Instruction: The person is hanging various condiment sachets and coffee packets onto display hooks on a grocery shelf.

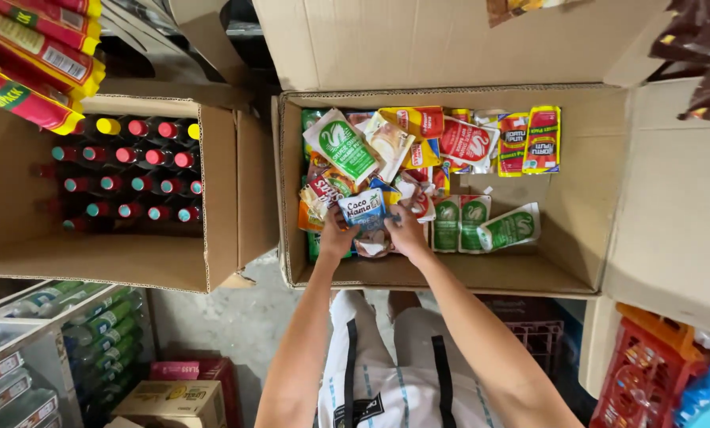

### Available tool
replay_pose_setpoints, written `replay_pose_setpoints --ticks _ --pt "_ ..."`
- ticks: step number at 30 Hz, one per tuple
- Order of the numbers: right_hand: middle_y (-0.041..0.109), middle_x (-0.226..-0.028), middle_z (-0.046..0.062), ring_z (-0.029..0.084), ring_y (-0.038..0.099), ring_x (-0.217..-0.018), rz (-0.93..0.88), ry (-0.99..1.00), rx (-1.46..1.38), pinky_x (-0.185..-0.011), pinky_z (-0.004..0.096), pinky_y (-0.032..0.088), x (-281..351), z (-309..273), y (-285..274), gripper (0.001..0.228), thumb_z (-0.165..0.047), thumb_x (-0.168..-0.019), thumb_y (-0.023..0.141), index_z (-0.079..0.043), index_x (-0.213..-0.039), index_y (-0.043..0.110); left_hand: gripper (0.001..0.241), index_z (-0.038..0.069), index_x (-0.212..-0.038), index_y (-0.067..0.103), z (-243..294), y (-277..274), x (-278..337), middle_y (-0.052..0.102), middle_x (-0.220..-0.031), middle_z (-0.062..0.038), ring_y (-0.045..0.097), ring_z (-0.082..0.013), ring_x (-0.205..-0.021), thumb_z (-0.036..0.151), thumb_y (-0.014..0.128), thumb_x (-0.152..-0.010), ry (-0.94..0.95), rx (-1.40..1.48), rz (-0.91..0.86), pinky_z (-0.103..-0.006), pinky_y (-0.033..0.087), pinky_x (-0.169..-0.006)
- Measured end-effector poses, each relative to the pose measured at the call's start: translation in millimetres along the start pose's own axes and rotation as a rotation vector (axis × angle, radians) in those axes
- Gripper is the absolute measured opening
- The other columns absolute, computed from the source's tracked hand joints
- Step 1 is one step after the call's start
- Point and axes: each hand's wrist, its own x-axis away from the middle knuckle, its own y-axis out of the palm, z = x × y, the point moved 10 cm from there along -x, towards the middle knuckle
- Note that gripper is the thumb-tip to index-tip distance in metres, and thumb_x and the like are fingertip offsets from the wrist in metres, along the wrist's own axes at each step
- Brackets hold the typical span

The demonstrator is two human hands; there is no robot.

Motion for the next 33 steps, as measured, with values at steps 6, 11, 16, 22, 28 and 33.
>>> replay_pose_setpoints --ticks 6,11,16,22,28,33 --pt "0.066 -0.126 0.021 0.033 0.064 -0.117 0.011 0.074 0.061 -0.1 0.04 0.049 2 39 21 0.041 -0.008 -0.089 0.066 0.0 -0.129 0.062 0.069 0.001 -0.133 0.045 -3 8 -2 0.069 -0.118 -0.019 0.067 -0.0318 -0.108 0.011 0.084 -0.076 -0.167 -0.216 -0.033 -0.0405 0.054 -0.092" --pt "0.068 -0.123 0.019 0.032 0.064 -0.116 -0.082 0.214 0.052 -0.097 0.04 0.048 23 41 23 0.042 -0.003 -0.086 0.061 -0.004 -0.128 0.063 0.067 -0.001 -0.127 0.049 -26 21 -11 0.067 -0.116 -0.027 0.063 -0.0461 -0.108 0.018 0.087 -0.075 -0.006 -0.496 -0.027 -0.0491 0.05 -0.091" --pt "0.069 -0.096 0.015 0.028 0.065 -0.09 -0.088 0.249 0.027 -0.08 0.04 0.05 32 14 5 0.016 -0.013 -0.093 0.066 -0.005 -0.107 0.064 0.053 -0.001 -0.12 0.056 2 13 1 0.071 -0.105 -0.021 0.068 -0.0405 -0.097 0.023 0.084 -0.082 -0.031 -0.403 -0.005 -0.0467 0.053 -0.085" --pt "0.062 -0.079 0.005 0.016 0.056 -0.074 -0.083 0.169 -0.2 -0.068 0.035 0.046 30 -19 -18 0.011 -0.014 -0.094 0.067 -0.005 -0.092 0.061 0.044 -0.001 -0.114 0.064 78 -2 32 0.074 -0.095 -0.013 0.068 -0.0251 -0.085 0.027 0.081 -0.085 -0.045 -0.137 -0.001 -0.0392 0.054 -0.077" --pt "0.053 -0.086 0.0 0.011 0.05 -0.084 -0.153 0.019 -0.398 -0.077 0.029 0.043 35 -92 -38 0.008 -0.012 -0.099 0.057 -0.006 -0.095 0.055 0.04 -0.003 -0.114 0.071 144 -13 61 0.076 -0.1 -0.006 0.066 -0.0124 -0.088 0.03 0.076 -0.092 0.012 0.184 0.003 -0.0315 0.055 -0.08" --pt "0.054 -0.091 0.004 0.015 0.051 -0.089 -0.069 -0.171 -0.284 -0.082 0.03 0.043 57 -170 -61 0.012 -0.017 -0.101 0.056 -0.005 -0.098 0.055 0.034 0.0 -0.113 0.072 223 -29 85 0.075 -0.101 -0.003 0.066 -0.0095 -0.089 0.029 0.073 -0.094 0.018 0.426 0.07 -0.0289 0.054 -0.08"
